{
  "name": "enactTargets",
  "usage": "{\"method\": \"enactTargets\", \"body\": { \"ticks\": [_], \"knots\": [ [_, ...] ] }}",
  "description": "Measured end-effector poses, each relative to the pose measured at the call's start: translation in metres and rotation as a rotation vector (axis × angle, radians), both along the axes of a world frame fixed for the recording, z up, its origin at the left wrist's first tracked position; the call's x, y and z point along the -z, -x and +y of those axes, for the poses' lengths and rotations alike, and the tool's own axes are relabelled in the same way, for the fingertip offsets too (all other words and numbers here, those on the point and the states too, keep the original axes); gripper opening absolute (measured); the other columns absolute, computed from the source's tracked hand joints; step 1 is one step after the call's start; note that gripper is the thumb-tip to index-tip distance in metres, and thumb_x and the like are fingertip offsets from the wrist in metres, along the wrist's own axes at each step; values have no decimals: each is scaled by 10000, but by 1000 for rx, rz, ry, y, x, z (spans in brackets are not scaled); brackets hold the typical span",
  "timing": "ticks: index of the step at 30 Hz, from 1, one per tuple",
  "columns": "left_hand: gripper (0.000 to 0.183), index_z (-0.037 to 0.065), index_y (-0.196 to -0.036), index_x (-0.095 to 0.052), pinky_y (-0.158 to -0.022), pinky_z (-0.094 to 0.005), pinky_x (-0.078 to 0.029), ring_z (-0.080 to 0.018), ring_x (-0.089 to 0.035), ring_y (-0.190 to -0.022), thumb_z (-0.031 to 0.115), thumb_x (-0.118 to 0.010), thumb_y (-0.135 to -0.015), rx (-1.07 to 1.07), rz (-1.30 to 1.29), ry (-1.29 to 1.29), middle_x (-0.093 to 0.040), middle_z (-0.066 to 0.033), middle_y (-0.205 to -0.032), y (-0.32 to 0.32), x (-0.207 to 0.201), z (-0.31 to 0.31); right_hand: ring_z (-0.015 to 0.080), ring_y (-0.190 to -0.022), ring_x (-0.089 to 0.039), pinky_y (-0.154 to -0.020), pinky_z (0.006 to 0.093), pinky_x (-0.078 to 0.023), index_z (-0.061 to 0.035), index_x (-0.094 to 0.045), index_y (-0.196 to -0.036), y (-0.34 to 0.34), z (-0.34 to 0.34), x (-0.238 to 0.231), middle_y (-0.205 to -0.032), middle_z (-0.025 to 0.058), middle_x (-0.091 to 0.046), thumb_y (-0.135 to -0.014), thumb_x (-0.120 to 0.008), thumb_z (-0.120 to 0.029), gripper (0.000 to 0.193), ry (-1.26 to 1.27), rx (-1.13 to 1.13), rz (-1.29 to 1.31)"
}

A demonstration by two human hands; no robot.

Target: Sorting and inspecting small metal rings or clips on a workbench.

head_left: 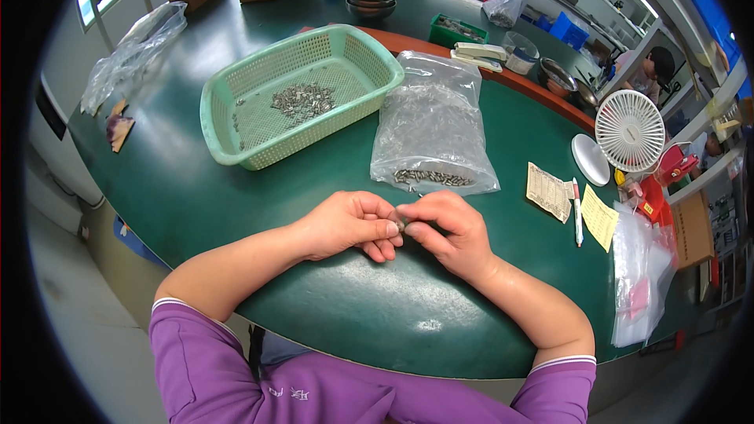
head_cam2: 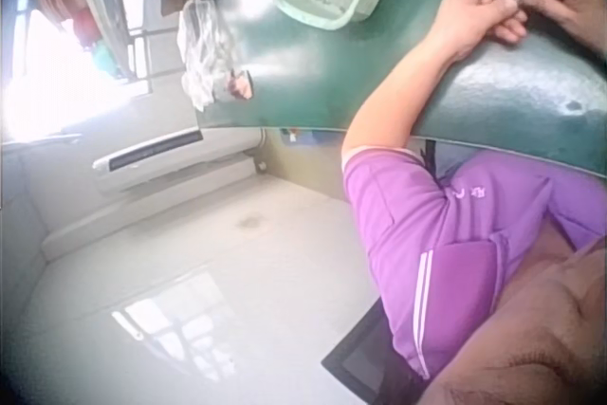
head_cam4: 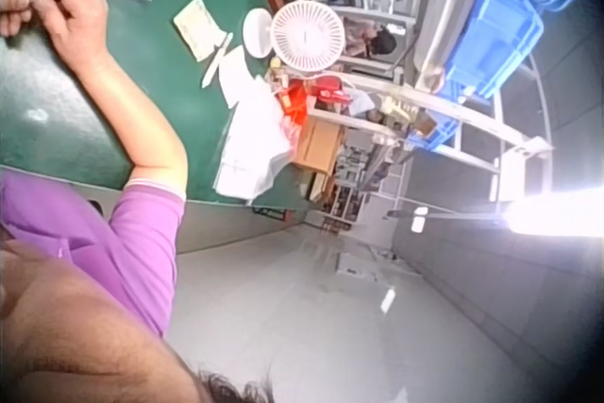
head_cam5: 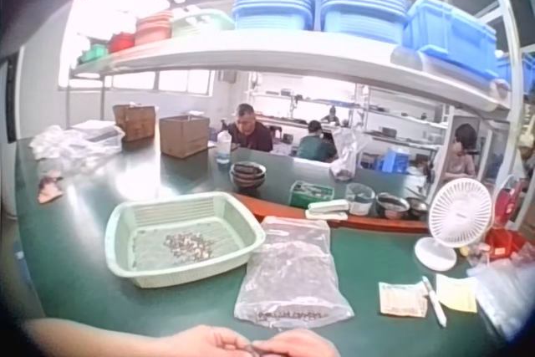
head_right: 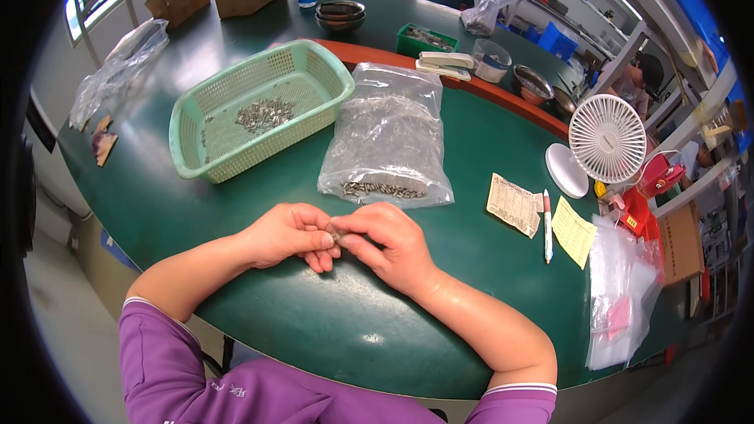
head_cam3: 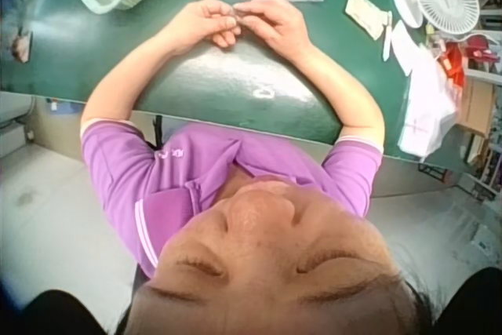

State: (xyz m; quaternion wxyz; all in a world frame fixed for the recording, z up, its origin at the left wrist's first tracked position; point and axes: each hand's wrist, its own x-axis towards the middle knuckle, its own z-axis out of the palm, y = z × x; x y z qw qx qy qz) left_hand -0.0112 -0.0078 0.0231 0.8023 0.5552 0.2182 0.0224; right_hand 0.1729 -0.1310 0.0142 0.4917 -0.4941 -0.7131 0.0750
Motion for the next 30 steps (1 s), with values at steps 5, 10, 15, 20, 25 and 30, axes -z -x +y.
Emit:
{"method": "enactTargets", "body": {
  "ticks": [5,10,15,20,25,30],
  "knots": [
    [162,-21,-1098,-589,-723,-316,-596,-210,-702,-816,102,-550,-1000,5,-59,-8,-679,-142,-976,1,2,2,237,-885,-626,-772,337,-520,-62,-688,-1072,2,-1,-4,-966,71,-656,-820,-710,-38,254,65,115,129],
    [158,-24,-1090,-585,-716,-301,-596,-200,-701,-821,101,-549,-1001,6,-95,-79,-674,-128,-952,-1,3,1,250,-895,-614,-776,358,-509,-100,-696,-1063,1,-2,-4,-954,66,-633,-792,-744,-89,276,-10,86,-11],
    [147,-35,-1070,-587,-713,-287,-598,-196,-703,-826,77,-592,-976,35,-32,-160,-674,-126,-940,1,1,1,231,-867,-596,-754,356,-476,-155,-709,-1044,-3,-2,1,-923,10,-612,-773,-766,-138,278,-38,33,-155],
    [140,-51,-1023,-592,-704,-296,-602,-207,-712,-806,39,-646,-932,-3,1,-152,-698,-159,-916,2,3,1,226,-868,-575,-766,363,-437,-152,-657,-916,-1,-4,0,-923,0,-598,-792,-734,-166,147,-96,55,-211],
    [126,-43,-999,-596,-687,-288,-598,-206,-710,-773,-11,-658,-894,-63,57,-177,-701,-173,-891,-2,3,0,211,-912,-587,-785,350,-436,-141,-642,-951,-4,-6,4,-961,0,-615,-782,-744,-151,197,-90,90,-268],
    [112,-7,-967,-587,-633,-304,-595,-208,-698,-723,-57,-625,-874,-62,67,-187,-682,-142,-852,-7,6,-1,246,-873,-537,-775,368,-419,-109,-583,-958,-5,-7,9,-919,46,-523,-801,-704,-171,208,-117,72,-302]
  ]
}}
